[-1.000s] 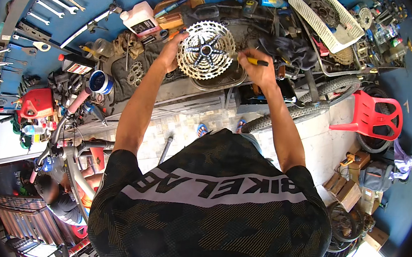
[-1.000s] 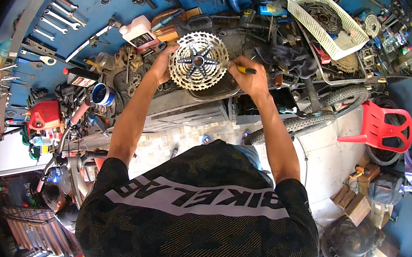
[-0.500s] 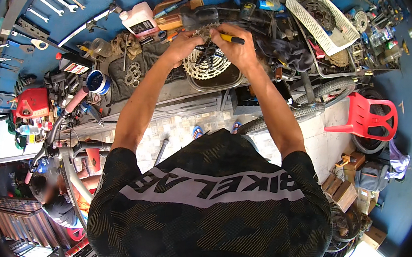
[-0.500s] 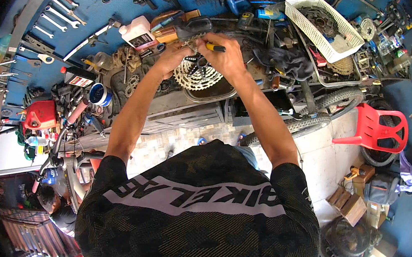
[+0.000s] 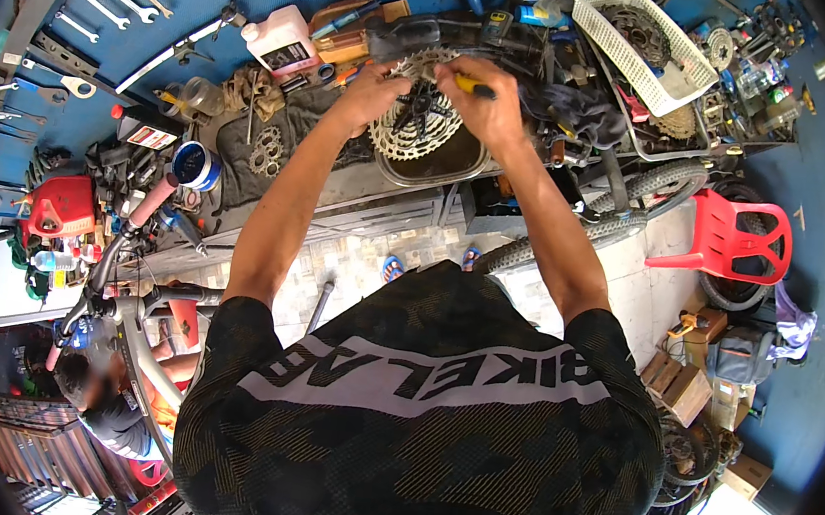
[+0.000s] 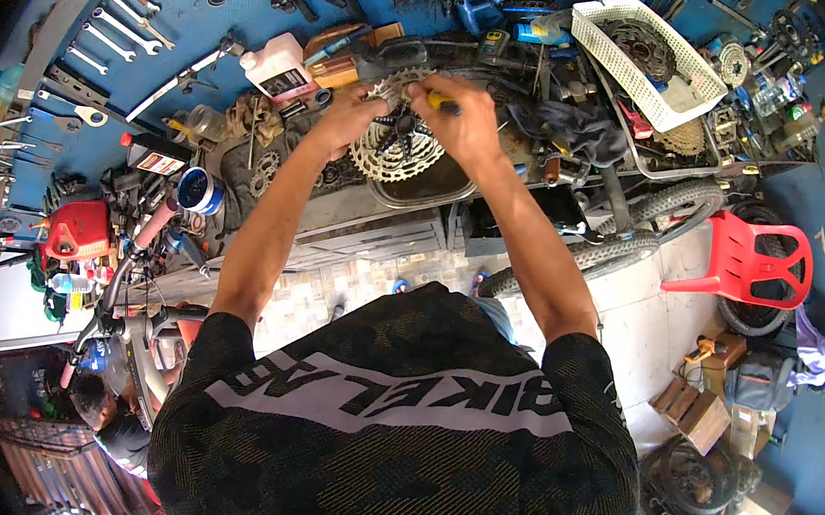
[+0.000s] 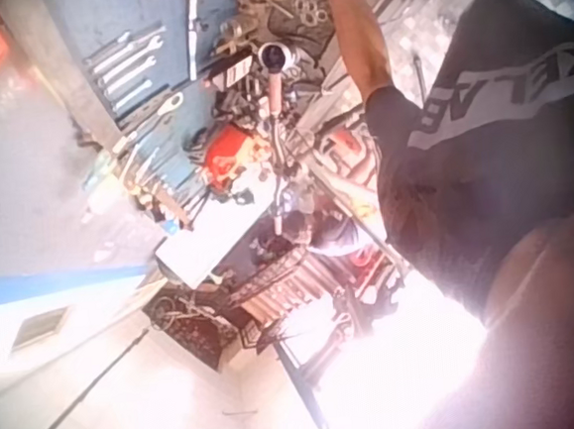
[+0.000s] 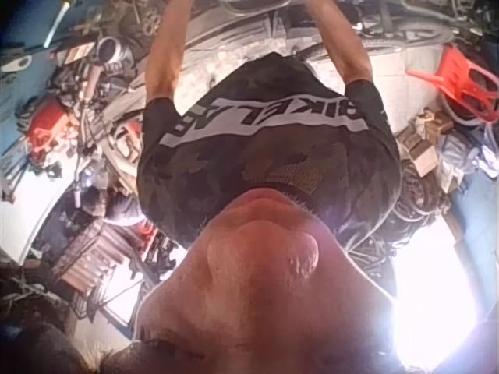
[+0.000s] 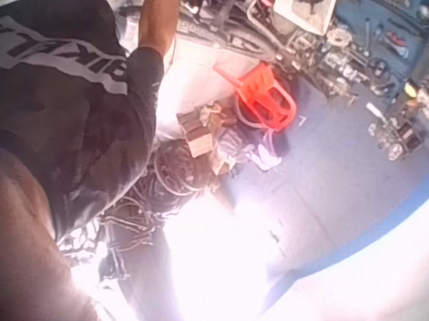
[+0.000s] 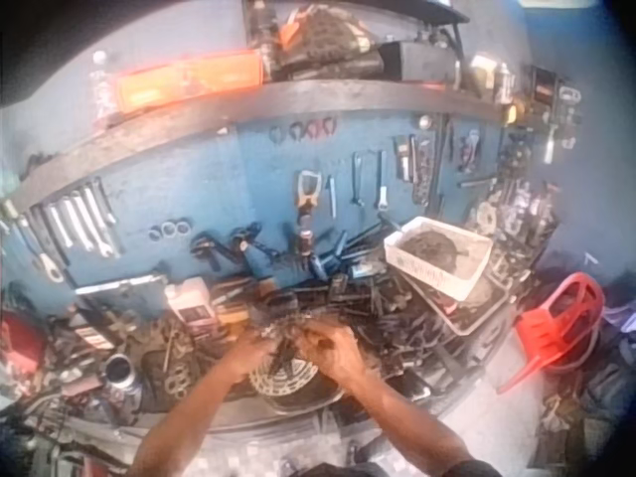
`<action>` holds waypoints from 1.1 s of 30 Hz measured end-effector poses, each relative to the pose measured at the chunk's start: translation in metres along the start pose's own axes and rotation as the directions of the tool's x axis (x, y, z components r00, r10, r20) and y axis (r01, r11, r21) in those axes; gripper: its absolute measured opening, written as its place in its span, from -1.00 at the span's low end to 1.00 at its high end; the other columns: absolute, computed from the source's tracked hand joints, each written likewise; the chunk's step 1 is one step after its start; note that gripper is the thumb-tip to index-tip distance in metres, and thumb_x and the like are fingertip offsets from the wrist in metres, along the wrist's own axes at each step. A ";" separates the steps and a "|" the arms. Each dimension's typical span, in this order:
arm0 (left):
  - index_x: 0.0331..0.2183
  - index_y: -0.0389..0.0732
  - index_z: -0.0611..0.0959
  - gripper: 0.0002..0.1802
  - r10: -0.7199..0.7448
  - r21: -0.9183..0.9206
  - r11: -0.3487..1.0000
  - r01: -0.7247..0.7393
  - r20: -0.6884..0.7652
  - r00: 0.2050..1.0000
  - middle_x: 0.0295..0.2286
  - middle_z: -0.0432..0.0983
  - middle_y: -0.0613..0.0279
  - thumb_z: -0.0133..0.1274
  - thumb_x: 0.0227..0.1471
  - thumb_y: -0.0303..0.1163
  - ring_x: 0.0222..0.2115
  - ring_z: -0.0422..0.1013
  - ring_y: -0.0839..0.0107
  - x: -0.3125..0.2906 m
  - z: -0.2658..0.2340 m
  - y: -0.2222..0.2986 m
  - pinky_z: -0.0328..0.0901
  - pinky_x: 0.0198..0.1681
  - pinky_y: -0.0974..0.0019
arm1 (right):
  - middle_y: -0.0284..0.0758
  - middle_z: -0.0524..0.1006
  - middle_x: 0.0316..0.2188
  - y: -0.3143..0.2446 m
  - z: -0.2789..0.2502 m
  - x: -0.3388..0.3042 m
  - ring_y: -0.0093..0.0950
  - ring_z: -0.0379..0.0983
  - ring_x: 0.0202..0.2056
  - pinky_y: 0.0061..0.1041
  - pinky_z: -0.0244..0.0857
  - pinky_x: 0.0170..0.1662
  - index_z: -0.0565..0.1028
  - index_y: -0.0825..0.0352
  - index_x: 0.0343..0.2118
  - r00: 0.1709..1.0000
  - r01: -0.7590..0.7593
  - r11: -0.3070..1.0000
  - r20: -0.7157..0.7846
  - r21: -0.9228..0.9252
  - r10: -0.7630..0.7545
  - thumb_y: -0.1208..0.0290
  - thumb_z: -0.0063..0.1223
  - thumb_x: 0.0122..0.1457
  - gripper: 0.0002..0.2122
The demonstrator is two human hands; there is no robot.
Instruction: The person scrubs a bicycle cassette with a yellow brush over a metal tray, rotating the cassette to clean between the sprockets. The cassette is then placed into the tray.
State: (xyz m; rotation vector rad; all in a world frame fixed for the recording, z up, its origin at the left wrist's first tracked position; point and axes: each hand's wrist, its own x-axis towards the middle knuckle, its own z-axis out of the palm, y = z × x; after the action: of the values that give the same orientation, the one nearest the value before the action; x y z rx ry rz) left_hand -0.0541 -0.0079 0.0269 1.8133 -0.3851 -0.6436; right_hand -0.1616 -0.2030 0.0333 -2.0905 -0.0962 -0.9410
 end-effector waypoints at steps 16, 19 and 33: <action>0.24 -0.43 0.51 -0.25 -0.010 0.100 0.995 0.007 0.022 1.000 0.09 0.56 -0.08 0.21 0.09 -0.26 0.07 0.49 0.22 -0.004 0.004 0.010 0.35 0.17 0.21 | -0.26 0.62 -0.52 -0.006 -0.008 0.012 -0.55 0.50 -0.49 -0.43 0.42 -0.38 0.66 0.37 -0.26 0.987 -0.160 0.985 0.031 0.059 0.158 0.21 0.26 0.35 -0.74; 0.23 -0.41 0.53 -0.31 -0.008 0.106 0.994 0.007 0.008 1.000 0.02 0.61 -0.03 0.20 0.12 -0.29 -0.01 0.51 0.28 -0.013 0.009 0.011 0.37 0.12 0.26 | -0.22 0.64 -0.49 -0.004 -0.020 0.014 -0.54 0.53 -0.47 -0.40 0.45 -0.35 0.66 0.38 -0.25 0.945 -0.299 0.946 0.097 -0.124 0.311 0.23 0.27 0.34 -0.74; 0.26 -0.18 0.60 -0.41 0.218 0.255 0.927 -0.274 0.229 0.949 -0.14 0.70 0.26 0.01 0.20 -0.59 -0.28 0.44 0.61 -0.032 -0.008 -0.028 0.35 -0.11 0.42 | -0.15 0.69 -0.45 0.067 -0.050 -0.047 -0.14 0.67 -0.37 -0.28 0.50 -0.26 0.71 0.24 -0.26 0.826 -0.488 0.845 0.195 -0.220 0.528 0.01 0.34 0.23 -0.66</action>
State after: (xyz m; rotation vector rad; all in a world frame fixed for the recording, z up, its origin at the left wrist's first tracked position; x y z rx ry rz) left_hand -0.0764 0.0250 0.0097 1.9328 -0.8646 -0.6143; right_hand -0.2006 -0.2714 -0.0219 -2.2089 0.4113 -0.3649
